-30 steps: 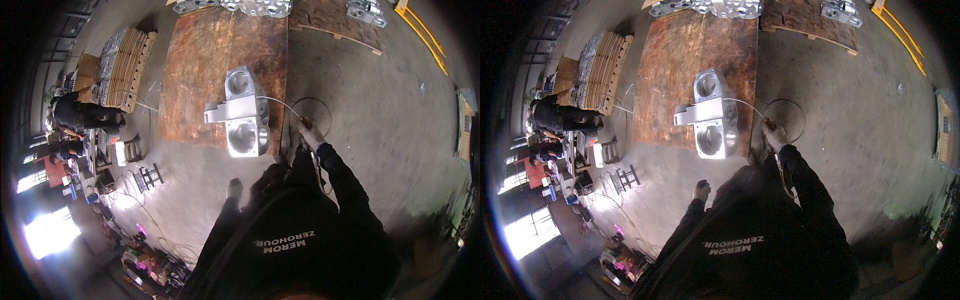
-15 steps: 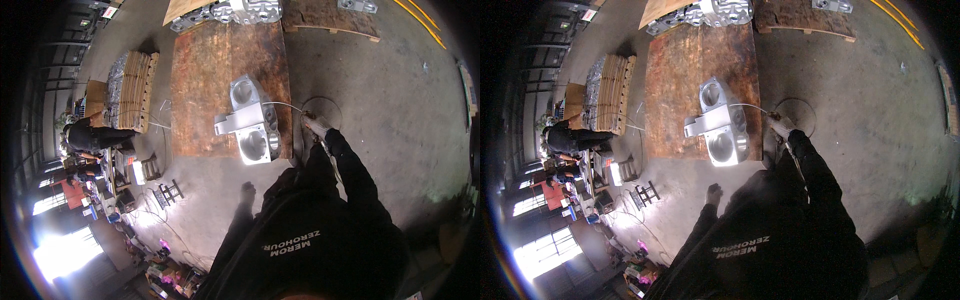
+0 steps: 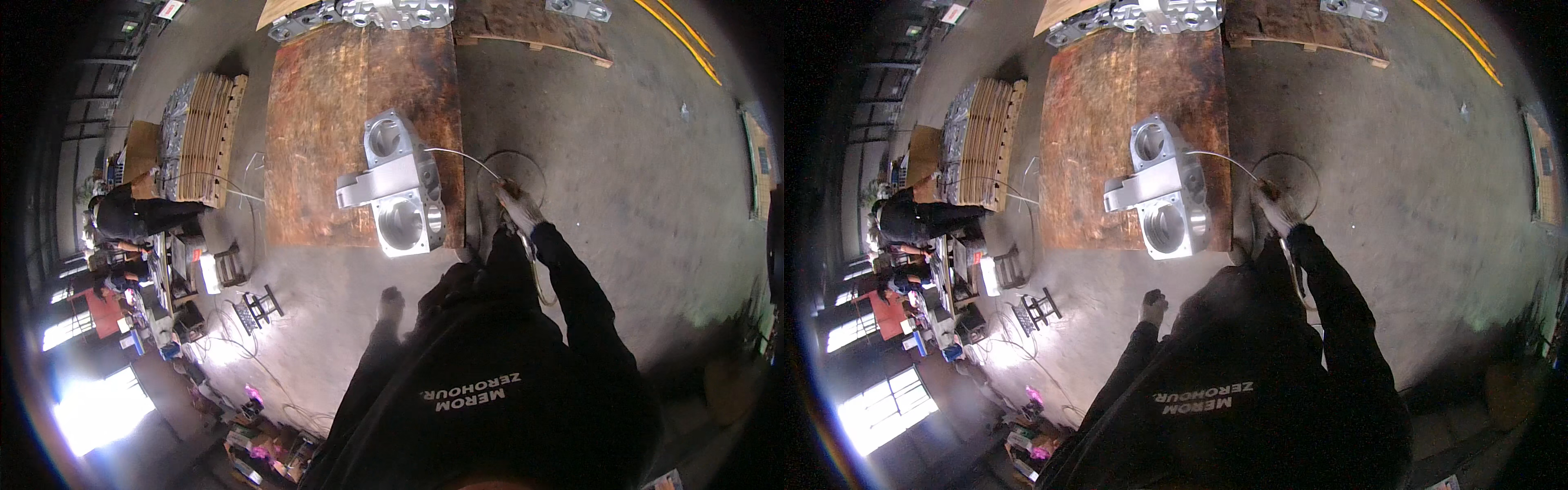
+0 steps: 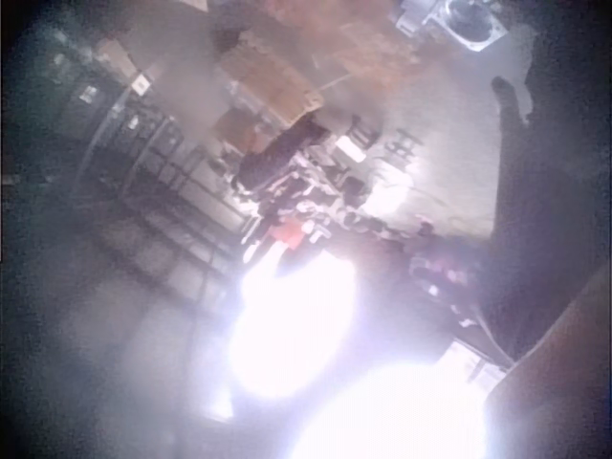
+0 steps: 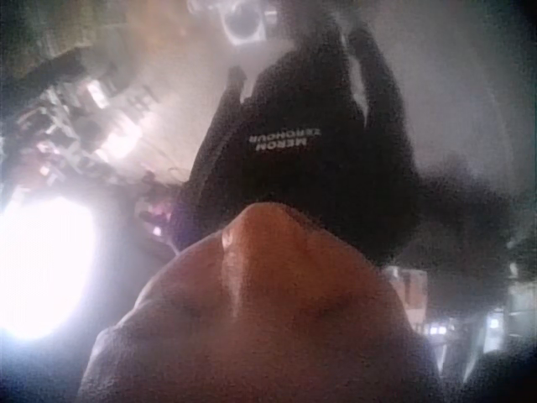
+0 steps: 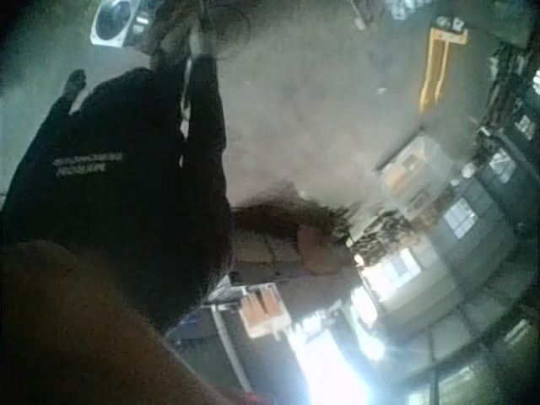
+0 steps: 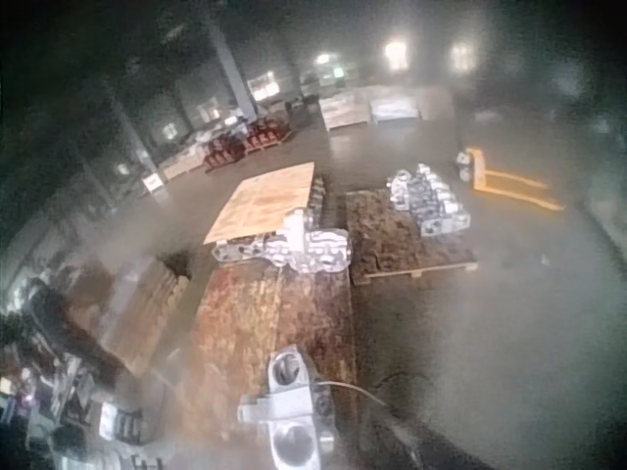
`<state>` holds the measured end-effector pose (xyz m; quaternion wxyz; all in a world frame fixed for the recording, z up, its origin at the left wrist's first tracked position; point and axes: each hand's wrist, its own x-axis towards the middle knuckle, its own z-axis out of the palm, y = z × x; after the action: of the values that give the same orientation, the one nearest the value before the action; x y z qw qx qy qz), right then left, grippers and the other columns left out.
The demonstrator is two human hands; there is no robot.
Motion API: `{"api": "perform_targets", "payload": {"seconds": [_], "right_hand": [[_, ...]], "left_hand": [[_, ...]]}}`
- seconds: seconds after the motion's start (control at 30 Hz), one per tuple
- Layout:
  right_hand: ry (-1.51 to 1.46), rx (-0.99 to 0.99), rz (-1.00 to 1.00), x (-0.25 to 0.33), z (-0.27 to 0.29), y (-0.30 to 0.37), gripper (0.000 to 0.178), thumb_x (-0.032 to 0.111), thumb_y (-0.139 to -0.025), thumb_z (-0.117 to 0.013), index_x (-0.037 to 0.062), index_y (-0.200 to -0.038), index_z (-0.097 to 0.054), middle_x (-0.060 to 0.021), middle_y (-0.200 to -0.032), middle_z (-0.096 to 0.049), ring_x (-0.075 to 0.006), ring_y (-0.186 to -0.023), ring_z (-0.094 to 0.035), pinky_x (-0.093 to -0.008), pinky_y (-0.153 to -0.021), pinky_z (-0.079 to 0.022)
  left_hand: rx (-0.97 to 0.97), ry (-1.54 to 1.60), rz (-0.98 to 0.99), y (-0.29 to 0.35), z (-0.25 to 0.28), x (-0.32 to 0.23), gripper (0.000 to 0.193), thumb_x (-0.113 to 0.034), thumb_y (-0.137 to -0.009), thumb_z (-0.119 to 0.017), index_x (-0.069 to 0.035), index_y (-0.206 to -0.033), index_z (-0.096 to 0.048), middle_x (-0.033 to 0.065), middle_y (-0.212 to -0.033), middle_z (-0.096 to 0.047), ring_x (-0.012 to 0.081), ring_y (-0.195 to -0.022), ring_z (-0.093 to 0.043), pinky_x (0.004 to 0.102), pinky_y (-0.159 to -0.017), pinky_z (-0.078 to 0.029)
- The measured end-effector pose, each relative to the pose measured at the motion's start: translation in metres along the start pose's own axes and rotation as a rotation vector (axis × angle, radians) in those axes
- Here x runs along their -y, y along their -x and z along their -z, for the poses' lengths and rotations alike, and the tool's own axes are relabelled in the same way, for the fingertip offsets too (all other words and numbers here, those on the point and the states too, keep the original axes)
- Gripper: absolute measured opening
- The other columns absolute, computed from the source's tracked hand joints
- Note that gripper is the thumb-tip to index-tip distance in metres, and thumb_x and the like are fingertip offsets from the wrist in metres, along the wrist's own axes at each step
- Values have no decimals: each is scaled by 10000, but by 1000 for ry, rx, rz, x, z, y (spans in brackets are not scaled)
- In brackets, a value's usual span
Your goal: The person moves metal parts from a wooden pallet to a workbench, then uses a handheld spray tool to clean the surfaces of the parts one by one. The person handles multiple parts, repositioning them to spray different sides before placing them back on the pallet.
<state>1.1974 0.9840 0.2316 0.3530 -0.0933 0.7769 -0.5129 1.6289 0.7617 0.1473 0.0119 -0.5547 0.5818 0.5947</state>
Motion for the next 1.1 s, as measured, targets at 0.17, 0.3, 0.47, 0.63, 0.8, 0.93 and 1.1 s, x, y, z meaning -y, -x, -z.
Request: {"api": "perform_targets", "payload": {"seconds": [0.17,0.3,0.47,0.63,0.8,0.93,1.1], "right_hand": [[-128,149,-172,20,-5,55,353,430,-983,-514,91,-912,-583,7,-721,-523,-114,-678,-517,-310,-613,-412],[-113,210,-426,16,1,65,316,385,-988,-521,84,-945,-605,-14,-706,-547,-137,-655,-533,-324,-589,-427],[-181,155,-279,9,-27,57,331,392,-977,-530,71,-923,-593,-29,-577,-501,-151,-469,-497,-334,-426,-393],[-82,196,-327,53,-10,57,381,426,-951,-564,56,-863,-563,-34,-561,-501,-156,-443,-495,-320,-405,-381],[-248,212,-332,15,-41,41,370,433,-964,-550,73,-883,-580,-24,-583,-490,-151,-433,-492,-321,-399,-388],[-41,94,-299,12,-9,76,396,452,-958,-566,86,-809,-581,26,-639,-503,-101,-494,-460,-295,-460,-364],[-133,131,-252,-2,-15,90,423,483,-943,-580,108,-755,-529,28,-602,-471,-96,-488,-454,-293,-452,-344]], "left_hand": [[-75,-193,-17,4,0,-10,322,-203,-887,-636,-61,-1173,-598,91,-966,-677,178,-796,-651,331,-715,-536],[-44,-206,-22,17,-14,-28,327,-243,-885,-629,-78,-1167,-612,95,-942,-700,177,-793,-669,324,-725,-535],[-50,-123,11,-9,13,25,341,-242,-884,-634,-67,-1174,-596,82,-931,-699,153,-803,-661,318,-706,-529],[-49,-90,8,-6,19,40,323,-221,-885,-634,-57,-1161,-596,78,-949,-700,158,-837,-655,322,-724,-526],[-125,-185,-52,-23,37,58,295,-192,-889,-637,-59,-1150,-600,59,-894,-679,140,-772,-634,305,-698,-523],[-50,15,-9,-6,5,16,273,-192,-895,-627,-58,-1133,-621,70,-897,-682,128,-773,-640,293,-686,-524],[-63,-73,-26,-6,4,16,252,-186,-895,-618,-57,-1111,-625,66,-887,-678,135,-764,-636,293,-679,-523]]}}
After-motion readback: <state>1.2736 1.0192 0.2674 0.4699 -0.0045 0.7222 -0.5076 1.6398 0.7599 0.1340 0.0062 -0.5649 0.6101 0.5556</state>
